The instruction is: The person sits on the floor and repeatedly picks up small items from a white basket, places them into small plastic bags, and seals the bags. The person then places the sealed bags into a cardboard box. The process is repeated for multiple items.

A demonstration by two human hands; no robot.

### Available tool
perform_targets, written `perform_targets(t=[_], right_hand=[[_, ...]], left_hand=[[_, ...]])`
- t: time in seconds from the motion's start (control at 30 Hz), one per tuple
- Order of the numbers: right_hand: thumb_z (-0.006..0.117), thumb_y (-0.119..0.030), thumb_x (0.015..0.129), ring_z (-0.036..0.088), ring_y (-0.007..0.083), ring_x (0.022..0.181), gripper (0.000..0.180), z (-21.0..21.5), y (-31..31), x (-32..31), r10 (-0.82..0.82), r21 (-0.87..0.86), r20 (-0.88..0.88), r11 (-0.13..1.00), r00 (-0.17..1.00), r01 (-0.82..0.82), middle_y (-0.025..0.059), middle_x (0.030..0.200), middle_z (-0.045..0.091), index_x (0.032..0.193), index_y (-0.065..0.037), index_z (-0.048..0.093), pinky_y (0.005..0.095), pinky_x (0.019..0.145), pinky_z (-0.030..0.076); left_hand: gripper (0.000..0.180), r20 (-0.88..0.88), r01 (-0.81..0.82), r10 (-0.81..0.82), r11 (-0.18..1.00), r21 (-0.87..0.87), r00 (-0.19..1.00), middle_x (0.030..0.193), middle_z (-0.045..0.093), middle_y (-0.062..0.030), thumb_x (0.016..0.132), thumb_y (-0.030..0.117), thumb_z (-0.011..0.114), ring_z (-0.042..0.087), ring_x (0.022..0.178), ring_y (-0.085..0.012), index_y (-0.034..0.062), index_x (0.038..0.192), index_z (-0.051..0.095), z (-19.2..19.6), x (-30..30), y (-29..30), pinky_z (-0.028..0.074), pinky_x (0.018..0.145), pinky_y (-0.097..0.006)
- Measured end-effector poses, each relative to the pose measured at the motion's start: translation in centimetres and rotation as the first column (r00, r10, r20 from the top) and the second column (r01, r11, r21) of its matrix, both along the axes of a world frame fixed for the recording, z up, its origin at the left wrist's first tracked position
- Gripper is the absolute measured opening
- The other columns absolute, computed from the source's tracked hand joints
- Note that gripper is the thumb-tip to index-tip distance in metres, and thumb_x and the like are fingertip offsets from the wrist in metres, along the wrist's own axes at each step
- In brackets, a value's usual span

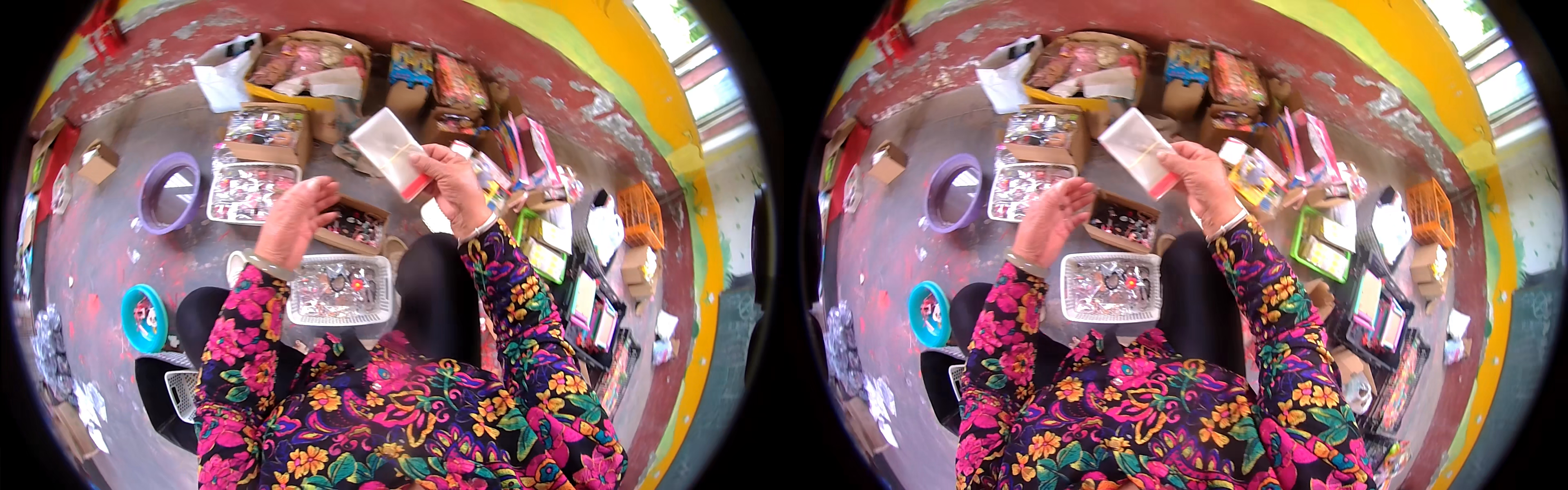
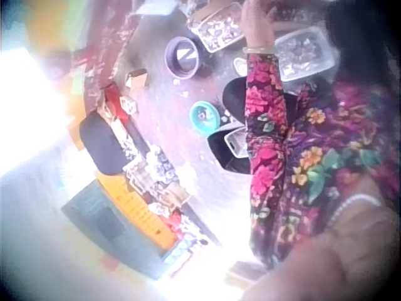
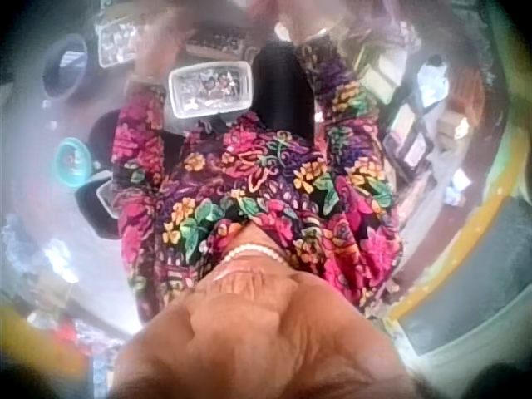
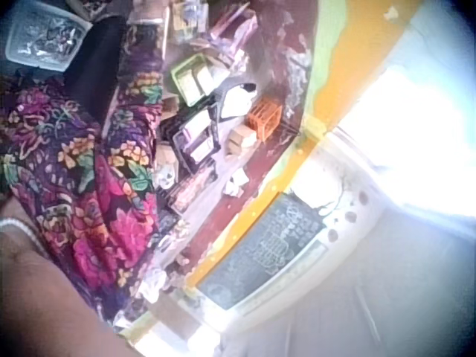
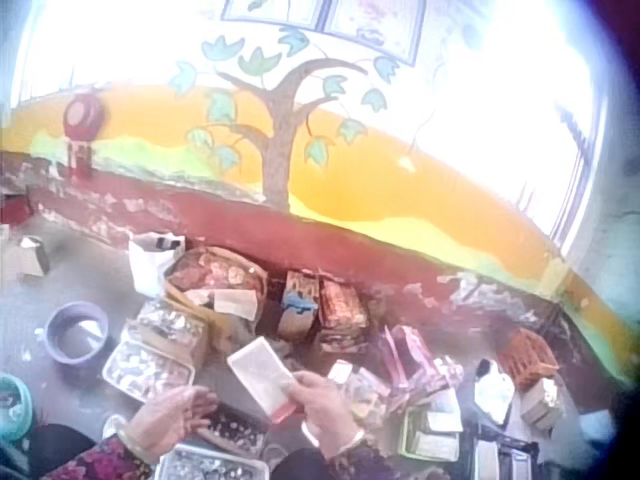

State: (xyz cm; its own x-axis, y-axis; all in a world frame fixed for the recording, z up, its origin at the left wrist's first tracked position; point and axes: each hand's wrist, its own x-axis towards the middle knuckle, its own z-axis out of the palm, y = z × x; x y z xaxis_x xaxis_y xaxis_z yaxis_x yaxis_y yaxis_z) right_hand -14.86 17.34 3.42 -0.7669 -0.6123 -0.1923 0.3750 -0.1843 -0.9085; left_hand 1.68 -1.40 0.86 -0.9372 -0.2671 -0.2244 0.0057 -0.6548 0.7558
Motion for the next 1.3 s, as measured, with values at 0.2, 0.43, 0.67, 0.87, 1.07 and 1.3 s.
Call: perform_targets(t=[0.2, 0.43, 0.67, 0.87, 1.07, 1.3], right_hand=[[0.06, -0.01, 0.084, 0.058, 0.0092, 0.068, 0.015, 0.0, -8.1, 7.3, 0.229, -0.151, 0.121, 0.966, 0.966, -0.21, 0.0034, 0.084, 0.06, 0.094, 0.001, 0.057, 0.0219, 0.062, 0.048], [0.061, -0.03, 0.084, 0.054, 0.0082, 0.077, 0.037, -3.1, -7.9, 4.4, 0.379, 0.327, -0.43, 0.911, 0.82, -0.25, 0.0033, 0.087, 0.06, 0.101, 0.002, 0.055, 0.0206, 0.067, 0.045], [0.066, -0.028, 0.077, 0.052, 0.0062, 0.062, 0.027, -1.4, -7.8, 4.5, 0.431, 0.32, -0.252, 0.882, 0.867, -0.345, -0.0004, 0.072, 0.057, 0.087, -0.004, 0.061, 0.0217, 0.05, 0.043], [0.062, -0.023, 0.082, 0.047, 0.0039, 0.053, 0.021, -1.5, -7.5, 4.7, 0.43, 0.193, -0.151, 0.896, 0.89, -0.4, -0.002, 0.067, 0.056, 0.086, -0.003, 0.06, 0.0205, 0.041, 0.036], [0.06, -0.025, 0.083, 0.046, 0.0034, 0.049, 0.024, -0.2, -6.3, 4.6, 0.597, 0.231, -0.083, 0.79, 0.798, -0.568, -0.0024, 0.066, 0.056, 0.092, -0.004, 0.059, 0.0203, 0.038, 0.036], [0.059, -0.03, 0.084, 0.054, 0.0111, 0.056, 0.029, -1.7, -6.7, 3.9, 0.52, 0.372, -0.336, 0.839, 0.785, -0.397, -0.0002, 0.067, 0.059, 0.089, -0.001, 0.058, 0.0267, 0.049, 0.043]], left_hand=[[0.047, -0.304, -0.105, 0.118, 0.993, 0.06, 0.945, 0.123, 0.047, -0.0105, 0.09, 0.03, 0.05, 0.049, 0.111, -0.0213, 0.0036, 0.127, 0.038, 1.1, 0.9, 0.0, 0.039, 0.095, -0.038], [0.028, -0.15, -0.173, 0.178, 0.984, 0.046, 0.972, 0.103, 0.058, -0.0087, 0.091, 0.017, 0.049, 0.059, 0.09, -0.0195, 0.0026, 0.115, 0.047, 0.2, 0.6, -0.9, 0.05, 0.079, -0.035], [0.03, -0.015, 0.075, -0.075, 0.997, -0.022, 0.997, 0.108, 0.056, -0.0078, 0.091, 0.013, 0.047, 0.058, 0.094, -0.0185, 0.0037, 0.119, 0.045, -1.9, 0.4, 1.6, 0.049, 0.079, -0.032], [0.038, 0.044, 0.113, -0.121, 0.982, 0.149, 0.992, 0.108, 0.055, -0.0119, 0.089, 0.016, 0.05, 0.058, 0.094, -0.0255, 0.0023, 0.123, 0.039, -1.3, 0.3, 1.7, 0.05, 0.081, -0.039], [0.033, 0.068, 0.208, -0.228, 0.952, 0.223, 0.971, 0.105, 0.056, -0.0129, 0.087, 0.013, 0.052, 0.058, 0.095, -0.0264, 0.0014, 0.116, 0.044, -0.1, 0.9, 1.3, 0.049, 0.083, -0.038], [0.029, 0.012, 0.104, -0.105, 0.993, 0.053, 0.994, 0.105, 0.056, -0.007, 0.088, 0.008, 0.051, 0.057, 0.095, -0.0191, 0.0019, 0.116, 0.046, -0.9, 0.4, 1.4, 0.047, 0.084, -0.033]])
